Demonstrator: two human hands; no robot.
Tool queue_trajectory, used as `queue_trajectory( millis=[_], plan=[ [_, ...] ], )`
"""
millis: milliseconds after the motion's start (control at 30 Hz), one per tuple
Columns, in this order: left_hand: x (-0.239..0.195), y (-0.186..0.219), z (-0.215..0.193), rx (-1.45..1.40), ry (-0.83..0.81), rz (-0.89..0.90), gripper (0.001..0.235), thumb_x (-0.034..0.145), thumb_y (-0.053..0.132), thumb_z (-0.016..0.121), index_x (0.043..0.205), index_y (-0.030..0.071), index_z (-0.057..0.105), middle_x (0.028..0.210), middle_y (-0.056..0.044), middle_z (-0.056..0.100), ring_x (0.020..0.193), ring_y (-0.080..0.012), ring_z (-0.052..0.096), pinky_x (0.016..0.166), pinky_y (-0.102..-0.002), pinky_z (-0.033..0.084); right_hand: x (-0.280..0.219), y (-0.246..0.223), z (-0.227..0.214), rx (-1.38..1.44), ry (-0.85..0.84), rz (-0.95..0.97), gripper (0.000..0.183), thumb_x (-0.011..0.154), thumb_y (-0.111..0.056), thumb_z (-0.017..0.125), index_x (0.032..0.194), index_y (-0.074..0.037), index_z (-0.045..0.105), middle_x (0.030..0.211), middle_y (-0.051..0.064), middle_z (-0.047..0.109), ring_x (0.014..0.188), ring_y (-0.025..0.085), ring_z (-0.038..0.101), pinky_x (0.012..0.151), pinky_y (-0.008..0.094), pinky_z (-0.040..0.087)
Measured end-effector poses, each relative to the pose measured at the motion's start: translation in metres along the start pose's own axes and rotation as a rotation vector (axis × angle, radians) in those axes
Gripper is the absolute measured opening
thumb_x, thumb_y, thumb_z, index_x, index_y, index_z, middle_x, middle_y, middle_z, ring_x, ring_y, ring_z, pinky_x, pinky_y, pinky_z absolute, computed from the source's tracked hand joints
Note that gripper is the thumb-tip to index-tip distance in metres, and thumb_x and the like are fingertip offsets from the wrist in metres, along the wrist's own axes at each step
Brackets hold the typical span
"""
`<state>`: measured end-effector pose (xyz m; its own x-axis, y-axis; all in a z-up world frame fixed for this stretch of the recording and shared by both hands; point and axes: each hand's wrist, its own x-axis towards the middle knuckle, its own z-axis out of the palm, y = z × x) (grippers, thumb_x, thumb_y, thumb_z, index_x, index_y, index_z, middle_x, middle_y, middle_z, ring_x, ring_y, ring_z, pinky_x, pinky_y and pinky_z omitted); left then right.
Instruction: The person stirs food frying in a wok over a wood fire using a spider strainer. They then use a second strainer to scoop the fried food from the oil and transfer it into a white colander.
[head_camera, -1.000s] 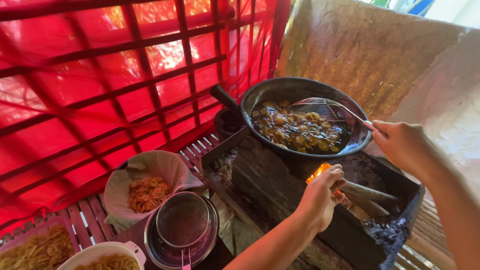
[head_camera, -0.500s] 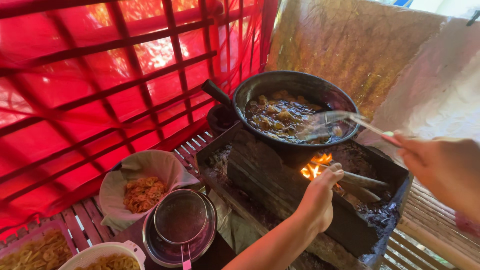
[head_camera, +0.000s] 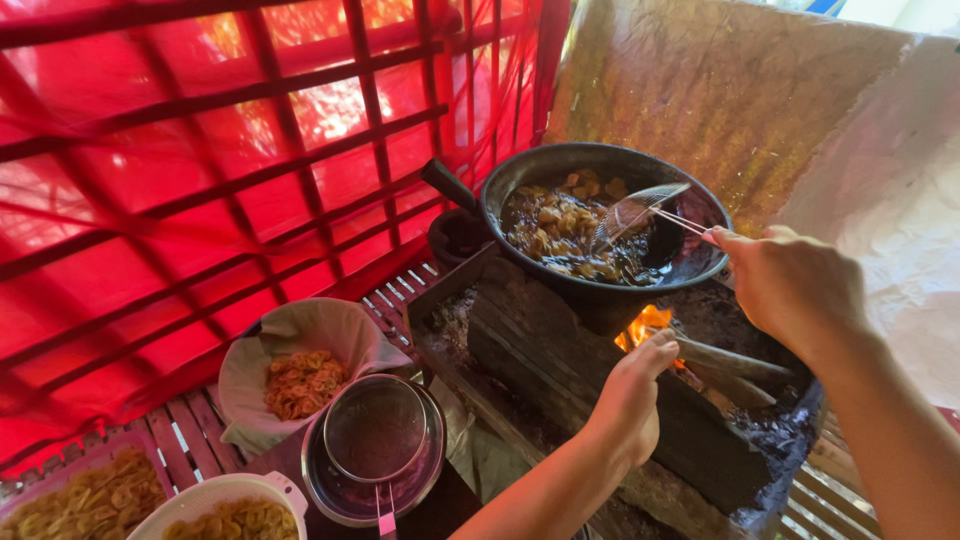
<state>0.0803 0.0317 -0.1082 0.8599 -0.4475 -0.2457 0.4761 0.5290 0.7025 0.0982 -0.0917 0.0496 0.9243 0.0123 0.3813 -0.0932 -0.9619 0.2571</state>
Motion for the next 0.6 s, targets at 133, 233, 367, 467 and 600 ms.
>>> queue_trajectory(
  millis=[133,233,367,467,600],
  plan=[
    [-0.001,0.005,-0.012,-0.038,-0.005,0.104,0.063,0.09,0.033,0.059,0.148,0.009,0.05,0.163,-0.01,0.04,0.156,-0.0227,0.017,0.123,-0.046,-0.002,0.005,-0.017,-0.042,-0.025,0.067,-0.075,0.037,0.098,-0.029,0.057,0.129,-0.043,0.071,0.1,0.006,0.072,0.084,0.028,0.074,0.067,0.044,0.059],
    [0.0,0.006,-0.018,-0.051,0.02,0.09,0.063,0.09,0.034,0.059,0.148,0.01,0.05,0.162,-0.01,0.042,0.155,-0.0221,0.021,0.122,-0.047,-0.004,0.027,-0.037,-0.039,0.075,0.191,-0.208,0.038,0.097,-0.024,0.061,0.13,-0.04,0.072,0.093,0.007,0.07,0.084,0.028,0.073,0.068,0.044,0.058],
    [-0.002,0.005,-0.024,-0.043,0.002,0.108,0.062,0.092,0.035,0.058,0.149,0.012,0.05,0.161,-0.01,0.042,0.155,-0.0219,0.023,0.125,-0.048,-0.002,0.074,-0.076,-0.007,0.127,0.287,-0.305,0.044,0.09,-0.015,0.064,0.127,-0.038,0.073,0.097,0.006,0.07,0.092,0.027,0.071,0.072,0.043,0.057],
    [-0.005,0.013,-0.03,-0.018,0.038,0.081,0.061,0.092,0.036,0.055,0.149,0.016,0.052,0.16,-0.009,0.044,0.153,-0.0209,0.027,0.123,-0.051,-0.003,0.091,-0.086,0.007,0.083,0.14,-0.392,0.055,0.083,-0.013,0.065,0.131,-0.04,0.07,0.096,0.008,0.067,0.088,0.027,0.071,0.068,0.043,0.057],
    [-0.01,0.027,-0.035,0.021,0.067,0.076,0.061,0.091,0.037,0.053,0.15,0.02,0.051,0.161,-0.003,0.043,0.154,-0.0192,0.026,0.123,-0.053,-0.002,0.09,-0.084,0.013,-0.016,0.194,-0.557,0.044,0.081,-0.013,0.066,0.119,-0.035,0.073,0.094,0.002,0.067,0.093,0.025,0.07,0.071,0.04,0.057]
  ],
)
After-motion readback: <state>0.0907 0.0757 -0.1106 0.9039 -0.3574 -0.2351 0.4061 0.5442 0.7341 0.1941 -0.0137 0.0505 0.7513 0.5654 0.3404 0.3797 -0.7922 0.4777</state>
